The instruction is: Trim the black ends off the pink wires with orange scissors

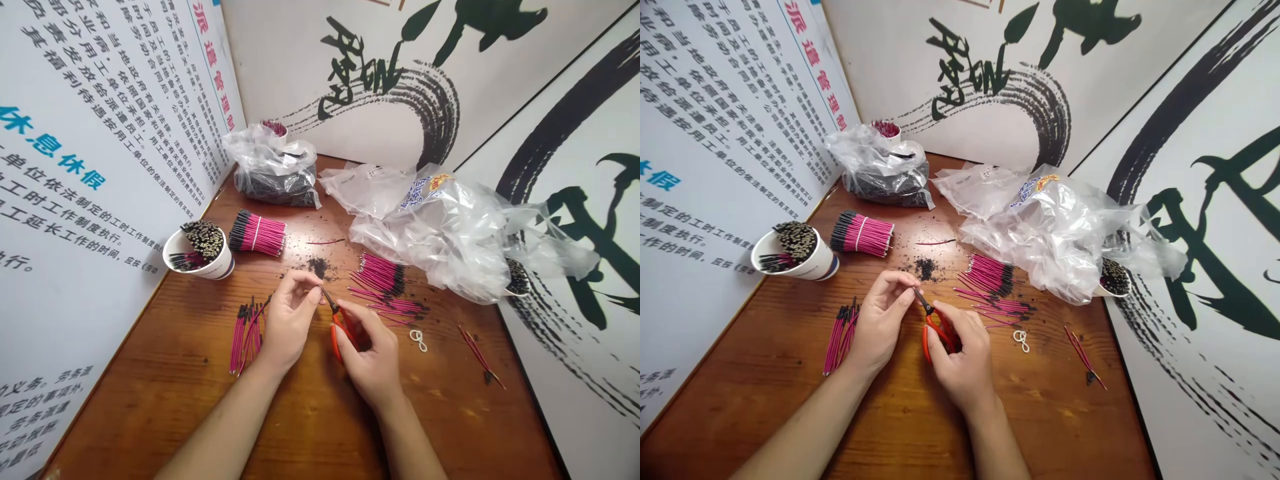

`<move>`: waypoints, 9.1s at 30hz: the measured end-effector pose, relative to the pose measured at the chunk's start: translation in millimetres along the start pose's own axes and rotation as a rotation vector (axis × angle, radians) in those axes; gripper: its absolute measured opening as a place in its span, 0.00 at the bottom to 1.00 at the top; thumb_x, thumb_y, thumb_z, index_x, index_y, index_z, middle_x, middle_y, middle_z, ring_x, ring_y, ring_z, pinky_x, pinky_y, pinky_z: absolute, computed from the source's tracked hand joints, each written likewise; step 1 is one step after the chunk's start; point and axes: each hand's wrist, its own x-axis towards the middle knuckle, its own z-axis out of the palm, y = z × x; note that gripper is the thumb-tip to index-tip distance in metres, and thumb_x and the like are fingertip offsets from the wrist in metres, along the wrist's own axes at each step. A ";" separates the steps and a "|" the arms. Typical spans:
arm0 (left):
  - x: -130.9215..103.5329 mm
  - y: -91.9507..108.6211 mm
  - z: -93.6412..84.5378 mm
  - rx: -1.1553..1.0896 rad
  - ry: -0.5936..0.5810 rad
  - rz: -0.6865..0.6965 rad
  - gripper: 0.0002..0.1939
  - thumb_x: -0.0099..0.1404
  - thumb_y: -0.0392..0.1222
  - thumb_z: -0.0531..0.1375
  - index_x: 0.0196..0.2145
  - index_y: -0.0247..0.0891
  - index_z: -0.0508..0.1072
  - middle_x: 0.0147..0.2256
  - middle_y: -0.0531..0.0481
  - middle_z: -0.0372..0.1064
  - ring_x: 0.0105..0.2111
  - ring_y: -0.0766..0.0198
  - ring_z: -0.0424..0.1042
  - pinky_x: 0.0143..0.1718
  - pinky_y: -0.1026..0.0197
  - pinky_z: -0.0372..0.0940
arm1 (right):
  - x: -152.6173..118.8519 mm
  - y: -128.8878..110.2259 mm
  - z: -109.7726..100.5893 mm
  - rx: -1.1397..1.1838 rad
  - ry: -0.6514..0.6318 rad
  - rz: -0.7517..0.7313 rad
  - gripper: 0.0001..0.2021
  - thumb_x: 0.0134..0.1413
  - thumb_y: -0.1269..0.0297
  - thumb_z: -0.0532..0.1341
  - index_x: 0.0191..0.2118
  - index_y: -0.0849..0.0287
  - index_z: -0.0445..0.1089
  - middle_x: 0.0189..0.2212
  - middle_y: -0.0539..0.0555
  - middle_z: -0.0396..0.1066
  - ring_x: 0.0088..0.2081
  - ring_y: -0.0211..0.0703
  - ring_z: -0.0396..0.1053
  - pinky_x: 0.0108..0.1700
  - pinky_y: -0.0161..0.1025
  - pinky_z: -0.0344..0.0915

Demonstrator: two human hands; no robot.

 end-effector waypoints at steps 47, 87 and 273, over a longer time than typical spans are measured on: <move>-0.8 -2.3 0.0 -0.031 0.026 -0.043 0.04 0.61 0.38 0.61 0.34 0.37 0.69 0.31 0.53 0.67 0.28 0.70 0.64 0.30 0.66 0.59 | -1.1 2.7 -1.8 -0.010 -0.034 -0.015 0.16 0.58 0.65 0.63 0.52 0.49 0.70 0.44 0.51 0.77 0.41 0.44 0.72 0.45 0.41 0.67; -1.0 -1.5 0.1 -0.032 0.021 -0.066 0.04 0.61 0.39 0.61 0.34 0.37 0.69 0.32 0.52 0.67 0.29 0.69 0.65 0.31 0.66 0.60 | 2.9 -2.0 -8.0 -0.077 -0.056 -0.036 0.14 0.61 0.65 0.59 0.52 0.51 0.71 0.45 0.52 0.77 0.43 0.45 0.74 0.46 0.42 0.67; -9.0 -2.1 -2.3 -0.039 -0.083 -0.019 0.04 0.67 0.39 0.56 0.34 0.37 0.68 0.25 0.56 0.59 0.24 0.71 0.56 0.27 0.67 0.55 | -1.2 1.8 -2.6 0.013 0.048 0.001 0.16 0.60 0.70 0.58 0.53 0.51 0.68 0.45 0.56 0.71 0.43 0.46 0.70 0.46 0.47 0.69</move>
